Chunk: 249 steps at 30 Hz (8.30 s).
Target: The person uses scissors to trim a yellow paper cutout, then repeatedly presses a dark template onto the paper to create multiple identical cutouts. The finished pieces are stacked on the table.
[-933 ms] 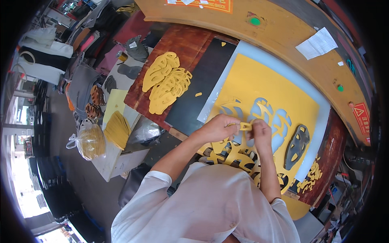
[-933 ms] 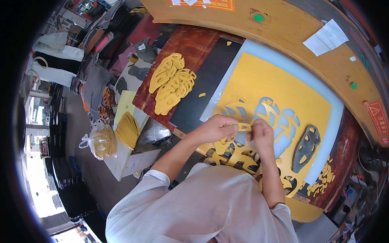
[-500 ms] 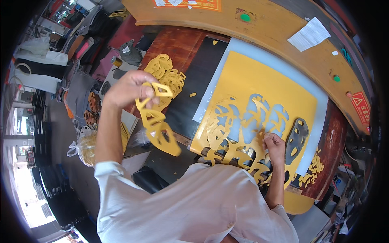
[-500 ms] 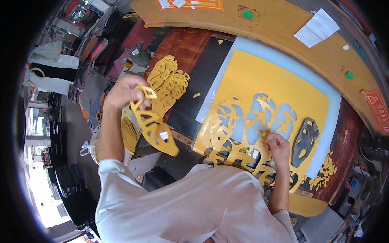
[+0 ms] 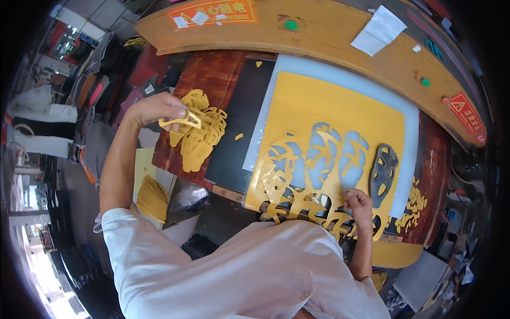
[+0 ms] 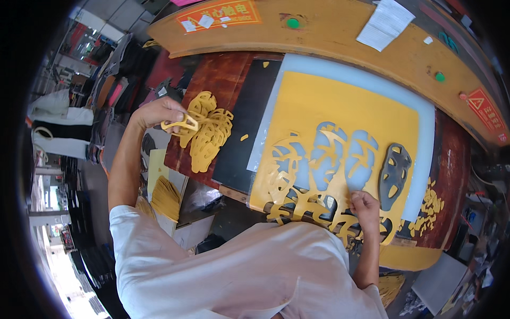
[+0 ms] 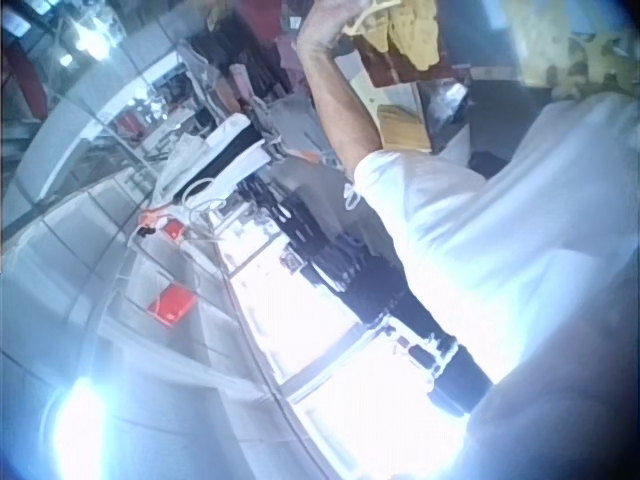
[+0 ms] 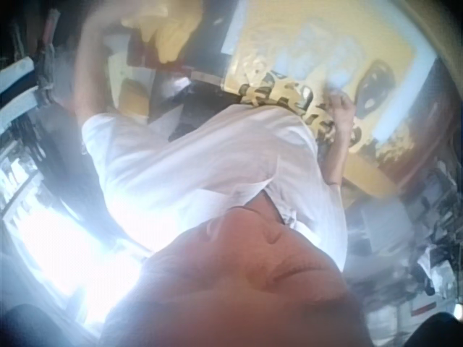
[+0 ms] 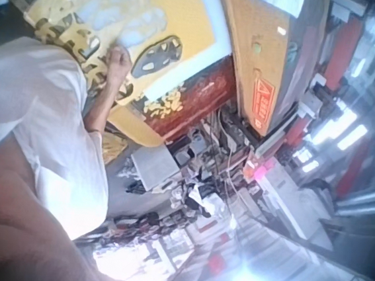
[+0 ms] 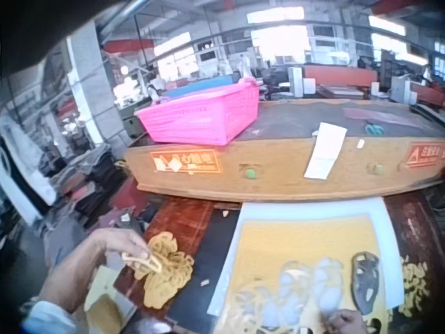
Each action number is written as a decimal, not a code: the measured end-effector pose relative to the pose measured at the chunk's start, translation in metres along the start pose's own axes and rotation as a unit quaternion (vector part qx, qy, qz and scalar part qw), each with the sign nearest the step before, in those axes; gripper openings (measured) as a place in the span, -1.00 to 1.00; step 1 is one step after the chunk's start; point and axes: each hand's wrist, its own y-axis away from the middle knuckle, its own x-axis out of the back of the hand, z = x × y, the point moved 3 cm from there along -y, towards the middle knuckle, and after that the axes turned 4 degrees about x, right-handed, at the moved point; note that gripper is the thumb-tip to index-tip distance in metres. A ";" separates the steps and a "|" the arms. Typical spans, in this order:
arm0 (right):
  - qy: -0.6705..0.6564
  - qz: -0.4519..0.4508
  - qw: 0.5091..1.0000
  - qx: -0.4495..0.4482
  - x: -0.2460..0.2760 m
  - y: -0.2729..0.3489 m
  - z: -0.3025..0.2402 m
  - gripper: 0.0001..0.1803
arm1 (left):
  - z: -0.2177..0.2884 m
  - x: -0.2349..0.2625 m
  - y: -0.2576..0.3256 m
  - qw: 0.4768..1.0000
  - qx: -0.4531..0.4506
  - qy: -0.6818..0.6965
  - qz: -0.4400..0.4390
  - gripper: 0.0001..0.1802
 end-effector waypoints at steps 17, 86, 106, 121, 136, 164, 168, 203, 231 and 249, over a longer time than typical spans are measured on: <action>0.473 0.256 0.835 0.118 0.068 -0.064 -0.033 -0.25 | 0.042 -0.270 -0.189 0.875 -0.338 -0.205 0.281 -0.53; 0.290 0.376 0.772 0.422 0.186 -0.259 -0.135 -0.34 | 0.193 -0.341 -0.407 0.739 -0.326 -0.425 0.408 -0.71; 0.460 0.200 0.786 0.361 0.163 -0.276 -0.028 -0.76 | 0.159 -0.352 -0.407 0.757 -0.335 -0.369 0.422 -0.79; 0.514 0.111 0.836 0.153 0.125 -0.226 -0.081 -0.08 | 0.230 -0.506 -0.310 0.794 -0.583 -0.096 0.142 -0.89; 0.076 0.074 0.990 -0.091 0.196 -0.125 -0.110 -0.39 | 0.161 -0.596 -0.238 0.939 -0.341 -0.016 -0.036 -0.16; -0.105 0.081 0.985 -0.114 0.200 -0.105 -0.079 -0.36 | -0.094 -0.278 -0.132 0.981 0.074 0.179 0.023 -0.64; -0.119 0.035 0.987 -0.106 0.206 -0.110 -0.080 -0.40 | -0.081 -0.265 -0.123 0.990 0.065 0.124 0.017 -0.63; 0.067 -0.206 0.939 0.267 -0.125 -0.030 -0.063 -0.57 | -0.004 -0.304 -0.111 0.986 -0.107 0.066 0.110 -0.69; 0.224 0.100 0.966 0.087 -0.063 0.035 0.005 -0.63 | -0.185 -0.129 -0.056 0.856 -0.100 -0.196 0.468 -0.35; 0.541 0.202 0.808 0.120 0.093 -0.054 -0.005 -0.06 | 0.004 -0.359 -0.256 0.826 -0.172 -0.448 0.297 -0.17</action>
